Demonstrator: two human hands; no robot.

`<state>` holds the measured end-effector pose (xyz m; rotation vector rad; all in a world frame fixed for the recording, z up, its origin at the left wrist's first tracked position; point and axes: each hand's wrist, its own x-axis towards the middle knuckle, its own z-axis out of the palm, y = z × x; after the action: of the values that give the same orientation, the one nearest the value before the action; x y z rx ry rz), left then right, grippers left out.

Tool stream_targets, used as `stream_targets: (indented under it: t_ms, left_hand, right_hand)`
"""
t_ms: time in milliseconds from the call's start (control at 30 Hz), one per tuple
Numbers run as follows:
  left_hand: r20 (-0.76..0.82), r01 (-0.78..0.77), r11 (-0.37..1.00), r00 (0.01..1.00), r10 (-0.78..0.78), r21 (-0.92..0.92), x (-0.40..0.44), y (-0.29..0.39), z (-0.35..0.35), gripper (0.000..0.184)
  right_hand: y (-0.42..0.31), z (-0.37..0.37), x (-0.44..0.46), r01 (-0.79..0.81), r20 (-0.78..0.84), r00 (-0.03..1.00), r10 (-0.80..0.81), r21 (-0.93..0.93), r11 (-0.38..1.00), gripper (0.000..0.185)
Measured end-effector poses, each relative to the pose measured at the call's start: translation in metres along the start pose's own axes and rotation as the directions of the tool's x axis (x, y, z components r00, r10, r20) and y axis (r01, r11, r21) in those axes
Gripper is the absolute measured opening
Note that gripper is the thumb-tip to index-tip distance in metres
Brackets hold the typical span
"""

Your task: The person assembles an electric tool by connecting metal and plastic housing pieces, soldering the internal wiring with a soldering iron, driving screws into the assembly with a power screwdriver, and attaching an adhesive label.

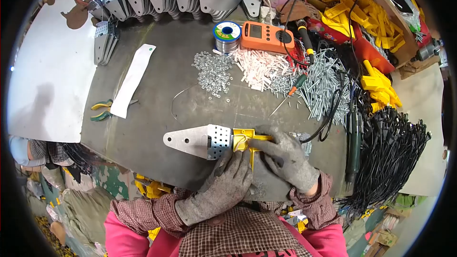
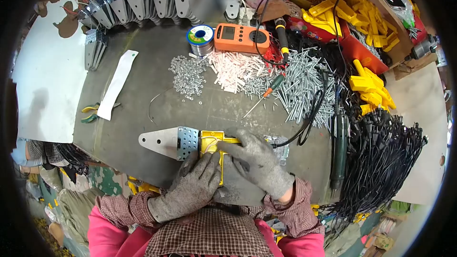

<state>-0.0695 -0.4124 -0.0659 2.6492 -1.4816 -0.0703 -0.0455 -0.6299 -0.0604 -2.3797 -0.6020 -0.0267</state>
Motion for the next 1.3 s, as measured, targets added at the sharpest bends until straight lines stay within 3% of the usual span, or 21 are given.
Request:
stream_targets:
  t_ms: [233,267,333,400,433,500,533,600,633,667,700,767,867,933,1000,1033,1067,1133,1200,1267,1300]
  left_hand:
    - [-0.005,0.006,1.0,1.0,-0.006,-0.005,-0.003,0.001,0.002,0.046]
    - [-0.043,-0.033,0.999,0.999,0.033,0.013,-0.004,0.003,0.004,0.046]
    - [-0.029,0.018,0.993,0.999,-0.021,-0.113,-0.006,0.0,0.003,0.047]
    - [-0.057,0.002,0.999,0.998,-0.004,-0.037,-0.006,-0.001,0.003,0.052]
    - [-0.087,0.009,1.0,0.996,-0.009,-0.002,-0.006,0.0,0.007,0.052]
    - [-0.246,0.043,0.999,0.968,-0.043,-0.005,-0.009,0.006,0.032,0.054]
    - [-0.291,0.065,0.998,0.955,-0.062,0.002,-0.007,0.006,0.036,0.051]
    - [-0.272,0.061,0.998,0.96,-0.066,-0.028,-0.007,0.006,0.038,0.046]
    - [-0.275,0.06,0.997,0.959,-0.073,-0.055,-0.006,0.007,0.031,0.044]
    - [-0.276,0.063,0.994,0.958,-0.084,-0.086,-0.006,0.009,0.025,0.042]
    - [-0.283,0.069,0.994,0.955,-0.09,-0.084,-0.005,0.01,0.026,0.041]
    - [-0.285,0.079,0.991,0.953,-0.107,-0.107,-0.006,0.01,0.027,0.041]
    - [-0.281,0.08,0.983,0.952,-0.126,-0.168,-0.007,0.01,0.025,0.042]
    - [-0.271,0.068,0.988,0.957,-0.103,-0.137,-0.005,0.008,0.026,0.043]
    - [-0.241,0.056,0.996,0.968,-0.073,-0.076,-0.007,0.004,0.037,0.044]
    - [-0.254,0.082,0.995,0.963,-0.093,-0.055,-0.008,0.005,0.043,0.053]
    - [-0.093,0.07,0.966,0.991,-0.096,-0.251,-0.007,-0.004,0.04,0.052]
    - [-0.039,0.037,0.981,0.998,-0.045,-0.19,-0.002,-0.001,0.001,0.053]
    - [-0.029,0.016,0.983,0.999,-0.022,-0.185,-0.005,-0.003,0.008,0.049]
    - [0.011,0.018,0.989,1.0,-0.016,-0.145,-0.005,-0.002,0.003,0.05]
    - [0.021,0.009,0.993,1.0,-0.006,-0.114,-0.004,-0.003,0.0,0.05]
  right_hand:
    - [-0.018,-0.024,0.015,-0.058,0.251,0.963,0.098,-0.161,0.985,0.037]
    - [-0.005,-0.028,0.015,0.02,0.256,0.967,-0.002,-0.067,0.998,0.033]
    - [0.012,-0.063,0.034,-0.238,0.312,0.927,0.206,0.07,0.969,0.025]
    - [0.043,-0.105,0.065,-0.258,-0.296,0.878,0.376,0.371,0.892,0.021]
    - [0.075,-0.136,0.087,-0.056,-0.56,0.808,0.184,0.238,0.97,0.022]
    - [0.15,-0.176,0.124,-0.333,-0.755,0.62,0.211,-0.01,0.943,0.026]
    - [0.183,-0.19,0.143,-0.474,-0.772,0.618,0.149,-0.214,0.854,0.033]
    - [0.206,-0.208,0.17,-0.661,-0.698,0.641,0.318,-0.292,0.691,0.046]
    - [0.248,-0.208,0.182,-0.63,-0.719,0.657,0.224,-0.362,0.687,0.052]
    - [0.234,-0.217,0.187,-0.751,-0.613,0.63,0.476,-0.327,0.573,0.059]
    - [0.274,-0.207,0.189,-0.708,-0.699,0.647,0.306,-0.401,0.581,0.064]
    - [0.267,-0.216,0.197,-0.829,-0.683,0.529,0.504,-0.288,0.479,0.071]
    - [0.285,-0.233,0.193,-0.839,-0.716,0.537,0.446,-0.4,0.369,0.052]
    - [0.245,-0.241,0.171,-0.82,-0.785,0.508,0.354,-0.314,0.48,0.039]
    - [0.179,-0.239,0.11,-0.54,-0.682,0.688,0.248,-0.252,0.803,0.033]
    - [0.145,-0.233,0.077,-0.464,-0.645,0.739,0.195,-0.277,0.841,0.033]
    - [0.111,-0.224,0.043,-0.387,-0.603,0.784,0.147,-0.29,0.875,0.034]
    - [0.043,-0.208,-0.007,-0.5,-0.371,0.79,0.488,0.071,0.863,0.036]
    - [0.034,-0.181,-0.055,-0.46,-0.201,0.841,0.502,0.222,0.86,0.036]
    - [0.03,-0.16,-0.087,-0.554,-0.032,0.76,0.649,0.488,0.674,0.034]
    - [0.034,-0.149,-0.101,-0.563,-0.081,0.756,0.649,0.425,0.709,0.033]
